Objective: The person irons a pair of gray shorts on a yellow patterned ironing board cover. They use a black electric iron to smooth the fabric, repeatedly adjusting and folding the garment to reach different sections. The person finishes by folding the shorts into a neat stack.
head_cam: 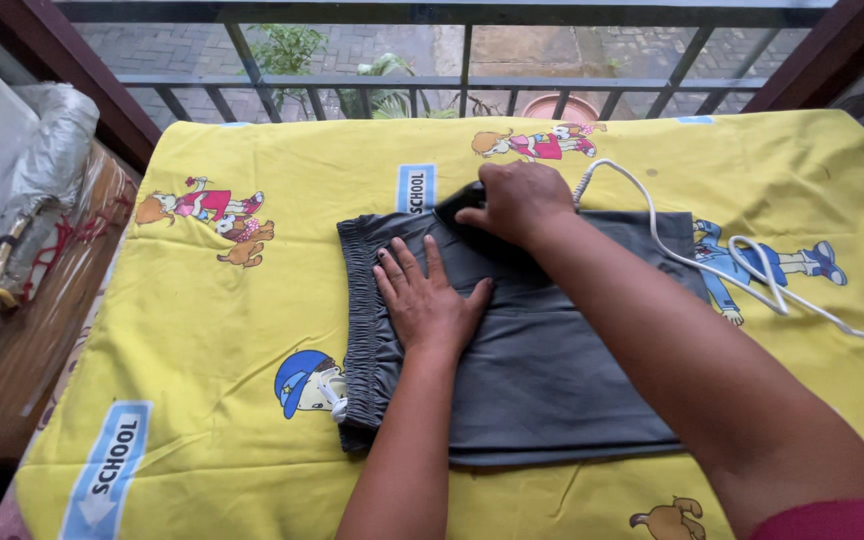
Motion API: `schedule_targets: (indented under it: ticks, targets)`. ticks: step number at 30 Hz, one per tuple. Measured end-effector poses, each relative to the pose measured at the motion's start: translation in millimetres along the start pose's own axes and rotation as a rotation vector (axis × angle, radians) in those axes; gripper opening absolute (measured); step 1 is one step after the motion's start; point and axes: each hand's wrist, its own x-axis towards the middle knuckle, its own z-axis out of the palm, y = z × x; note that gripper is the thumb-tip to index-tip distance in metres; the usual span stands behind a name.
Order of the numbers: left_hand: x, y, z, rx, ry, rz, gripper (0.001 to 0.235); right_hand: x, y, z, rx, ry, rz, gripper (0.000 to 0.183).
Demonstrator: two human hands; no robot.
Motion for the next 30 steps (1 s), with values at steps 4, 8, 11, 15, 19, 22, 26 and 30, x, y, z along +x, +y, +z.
schedule_targets:
  ticks: [4,8,11,15,19,22,26,30]
  targets:
    - [0,-2,1,-0.01,0.009,0.009,0.107,14,2,8,-0.019,-0.04,0.024,0.062]
    - [-2,-2,1,0.007,0.052,0.023,0.105,-4,27,0,-0.055,-0.103,0.02,0.063]
    - [-1,-1,3,0.021,0.074,0.032,0.103,-36,49,-15,-0.087,-0.124,0.024,0.062]
    - [-2,-4,8,0.044,0.091,0.036,0.102,-73,81,-27,-0.11,-0.119,0.066,0.058]
    - [-1,-3,6,0.039,0.072,0.029,0.1,-87,102,-42,-0.118,-0.129,0.173,0.06]
    - [0,-3,6,0.039,0.036,0.019,0.101,-80,131,-26,-0.052,-0.083,0.256,0.057]
    - [0,-1,4,0.048,0.01,0.0,0.102,-83,139,-29,-0.062,-0.126,0.295,0.054]
    - [1,-1,5,0.044,0.017,-0.007,0.103,-86,126,-40,0.0,-0.15,0.251,0.052]
